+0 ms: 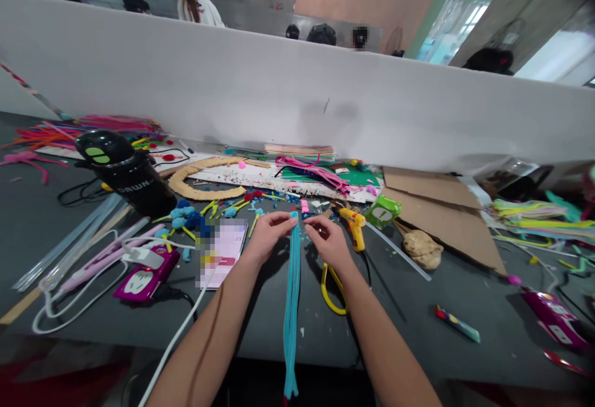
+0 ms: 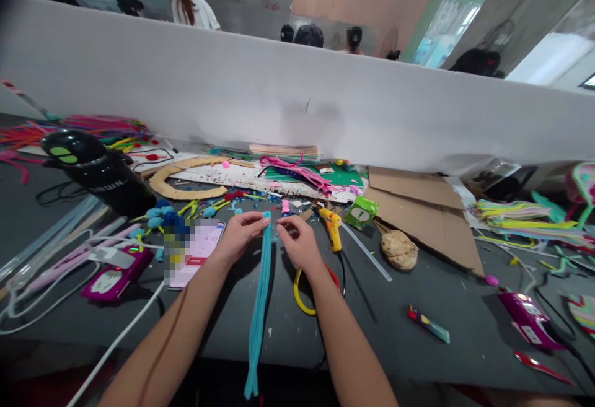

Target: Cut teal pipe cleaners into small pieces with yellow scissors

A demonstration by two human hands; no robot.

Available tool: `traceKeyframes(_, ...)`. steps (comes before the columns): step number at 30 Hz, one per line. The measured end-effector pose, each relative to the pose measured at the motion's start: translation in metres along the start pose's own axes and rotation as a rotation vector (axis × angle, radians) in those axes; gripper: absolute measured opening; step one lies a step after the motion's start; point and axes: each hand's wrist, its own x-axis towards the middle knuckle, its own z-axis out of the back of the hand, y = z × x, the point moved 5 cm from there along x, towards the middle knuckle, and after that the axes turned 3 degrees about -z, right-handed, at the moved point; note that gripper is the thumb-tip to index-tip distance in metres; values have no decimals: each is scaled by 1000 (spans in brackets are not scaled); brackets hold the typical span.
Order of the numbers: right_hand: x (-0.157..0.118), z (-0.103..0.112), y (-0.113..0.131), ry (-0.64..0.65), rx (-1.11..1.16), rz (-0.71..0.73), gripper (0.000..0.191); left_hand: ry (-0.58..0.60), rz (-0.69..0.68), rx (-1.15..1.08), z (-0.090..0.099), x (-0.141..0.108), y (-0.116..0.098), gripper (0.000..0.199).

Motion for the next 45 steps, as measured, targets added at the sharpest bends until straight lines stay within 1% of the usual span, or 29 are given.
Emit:
traceKeyframes(2, 0, -4, -1, 11, 5, -41, 24, -34, -31, 31, 2, 1, -1, 34)
traceKeyframes(5, 0, -9, -4, 12, -8, -79, 28, -28, -77, 90, 2, 1, -3, 31)
traceKeyframes(8, 0, -14, -6, 33, -11, -83, 29, -17, -108, 126, 1, 0, -2, 29)
traceKeyframes(12, 0, -18, -6, 67, -17, -66, 28, -26, -106, 121, 1, 2, 0, 32)
traceKeyframes(16, -2, -15, -10, 53, -65, -73, 28, -66, -94, 92, 7, 4, -2, 37)
traceKeyframes(18, -2, -10, -14, 37, -112, -91, 34, -92, -93, 86, 11, 5, -3, 38)
traceKeyframes(20, -2, -3, -16, -6, -169, -89, 39, -88, -94, 95, 13, 5, -5, 39)
traceKeyframes(22, -1, 6, -14, -77, -178, -40, 30, -60, -92, 110, 13, 6, -5, 39)
traceKeyframes(24, 0, 12, -9, -120, -133, 22, 21, -41, -89, 115, 13, 6, -4, 39)
traceKeyframes(26, 0, 13, -3, -107, -76, 59, 21, -26, -92, 116, 11, 6, -4, 39)
traceKeyframes(28, -1, 10, 1, -54, -34, 69, 21, 14, -92, 121, 8, 5, -3, 38)
traceKeyframes(29, -1, 8, 3, -26, -13, 67, 22, 40, -89, 125, 6, 4, -3, 38)
traceKeyframes(31, -2, 3, 4, 33, 29, 42, 35, 95, -77, 132, 1, 2, -3, 38)
traceKeyframes(32, -2, 0, 3, 56, 54, 21, 38, 118, -71, 134, -1, 0, -2, 37)
traceKeyframes(35, -1, -3, 0, 55, 113, -50, 30, 167, -57, 137, -7, -3, -3, 34)
traceKeyframes(38, 2, -1, -2, 35, 123, -98, 29, 198, -41, 150, -11, -5, -3, 32)
traceKeyframes(42, 5, 1, -1, 80, 99, -113, 28, 257, -32, 227, -15, -7, 0, 28)
traceKeyframes(45, 5, 2, 1, 116, 17, -96, 25, 290, -20, 281, -17, -8, 3, 27)
